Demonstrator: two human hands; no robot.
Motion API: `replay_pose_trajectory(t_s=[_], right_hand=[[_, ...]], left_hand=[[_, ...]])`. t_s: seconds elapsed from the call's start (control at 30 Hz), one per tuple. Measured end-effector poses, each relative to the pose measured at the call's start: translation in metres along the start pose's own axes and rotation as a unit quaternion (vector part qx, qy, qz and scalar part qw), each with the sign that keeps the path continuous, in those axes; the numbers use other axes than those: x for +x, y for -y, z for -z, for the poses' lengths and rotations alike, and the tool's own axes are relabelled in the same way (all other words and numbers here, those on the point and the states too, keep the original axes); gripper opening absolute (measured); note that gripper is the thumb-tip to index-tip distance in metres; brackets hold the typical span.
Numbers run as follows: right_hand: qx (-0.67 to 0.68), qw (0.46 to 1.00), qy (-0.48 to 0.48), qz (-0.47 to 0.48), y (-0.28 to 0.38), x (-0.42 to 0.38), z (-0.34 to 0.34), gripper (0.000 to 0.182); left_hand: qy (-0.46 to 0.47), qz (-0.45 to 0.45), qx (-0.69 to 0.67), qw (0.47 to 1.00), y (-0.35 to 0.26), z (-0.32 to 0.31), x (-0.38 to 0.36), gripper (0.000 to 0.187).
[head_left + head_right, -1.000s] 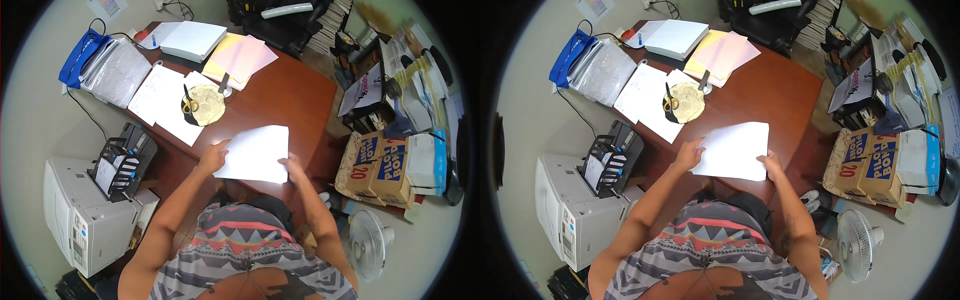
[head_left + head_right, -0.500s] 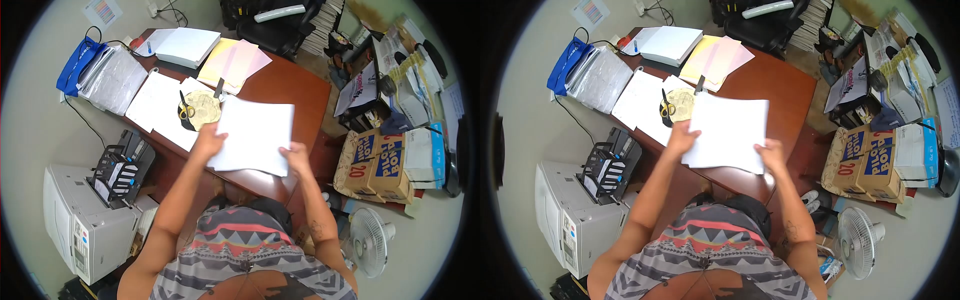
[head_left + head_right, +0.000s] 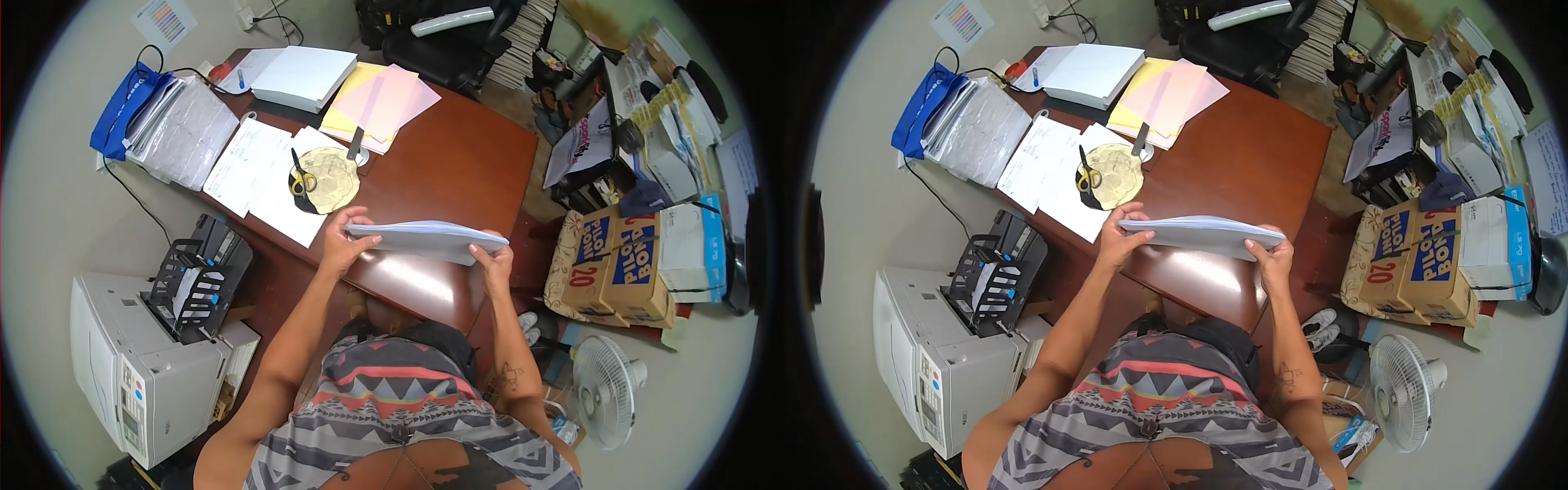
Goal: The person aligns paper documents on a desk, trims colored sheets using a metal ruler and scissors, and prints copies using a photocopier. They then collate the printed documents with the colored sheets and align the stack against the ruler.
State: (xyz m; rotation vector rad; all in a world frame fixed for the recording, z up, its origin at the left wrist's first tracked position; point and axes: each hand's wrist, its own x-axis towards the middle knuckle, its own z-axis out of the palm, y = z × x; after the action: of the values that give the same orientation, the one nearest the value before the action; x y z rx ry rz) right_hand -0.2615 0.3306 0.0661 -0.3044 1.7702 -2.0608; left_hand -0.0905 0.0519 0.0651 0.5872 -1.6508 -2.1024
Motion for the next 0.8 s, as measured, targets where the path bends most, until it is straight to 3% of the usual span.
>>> replay_pose_trajectory(t_s=[0.03, 0.1, 0.2, 0.27, 0.37, 0.43, 0.47, 0.53, 0.67, 0.7, 0.8], right_hand=[[0.014, 1.0, 0.006, 0.01, 0.008, 0.0, -0.004, 0.039], [-0.021, 0.999, 0.032, 0.03, 0.022, 0.001, -0.015, 0.04], [-0.044, 0.997, 0.06, 0.038, 0.021, 0.002, -0.014, 0.044], [0.065, 0.996, 0.048, 0.03, 0.016, 0.007, -0.013, 0.048], [0.061, 0.996, 0.03, 0.054, 0.016, 0.012, -0.021, 0.044], [0.033, 0.997, 0.001, 0.064, 0.008, 0.017, -0.021, 0.036], [0.034, 0.997, 0.002, 0.066, -0.002, 0.022, -0.019, 0.036], [-0.061, 0.995, -0.041, 0.071, -0.009, 0.027, -0.018, 0.03], [-0.187, 0.981, -0.046, 0.004, 0.006, 0.038, -0.011, 0.018], [-0.188, 0.981, -0.046, 0.002, 0.0, 0.037, -0.009, 0.018], [-0.393, 0.901, 0.031, -0.183, -0.036, 0.052, -0.004, 0.03]], left_hand=[[0.0, 0.0, -0.001, 1.0, -0.003, -0.003, 0.0, 0.064], [-0.014, -0.088, 0.067, 0.994, -0.006, -0.01, 0.002, 0.078], [0.004, -0.054, 0.073, 0.996, -0.006, -0.009, 0.0, 0.084], [0.002, -0.059, 0.031, 0.998, 0.005, -0.006, 0.006, 0.082], [0.03, -0.028, 0.037, 0.998, 0.005, -0.014, 0.004, 0.073], [-0.039, -0.042, -0.068, 0.996, 0.016, -0.017, 0.009, 0.054], [-0.039, -0.044, -0.068, 0.996, 0.022, -0.015, 0.013, 0.054], [-0.051, 0.0, 0.045, 0.998, 0.027, -0.012, 0.017, 0.038], [-0.031, 0.004, 0.161, 0.986, 0.016, -0.003, 0.038, 0.03], [-0.028, 0.054, 0.209, 0.976, 0.029, 0.004, 0.047, 0.031], [0.037, 0.186, 0.422, 0.886, 0.021, -0.009, 0.043, 0.028]])
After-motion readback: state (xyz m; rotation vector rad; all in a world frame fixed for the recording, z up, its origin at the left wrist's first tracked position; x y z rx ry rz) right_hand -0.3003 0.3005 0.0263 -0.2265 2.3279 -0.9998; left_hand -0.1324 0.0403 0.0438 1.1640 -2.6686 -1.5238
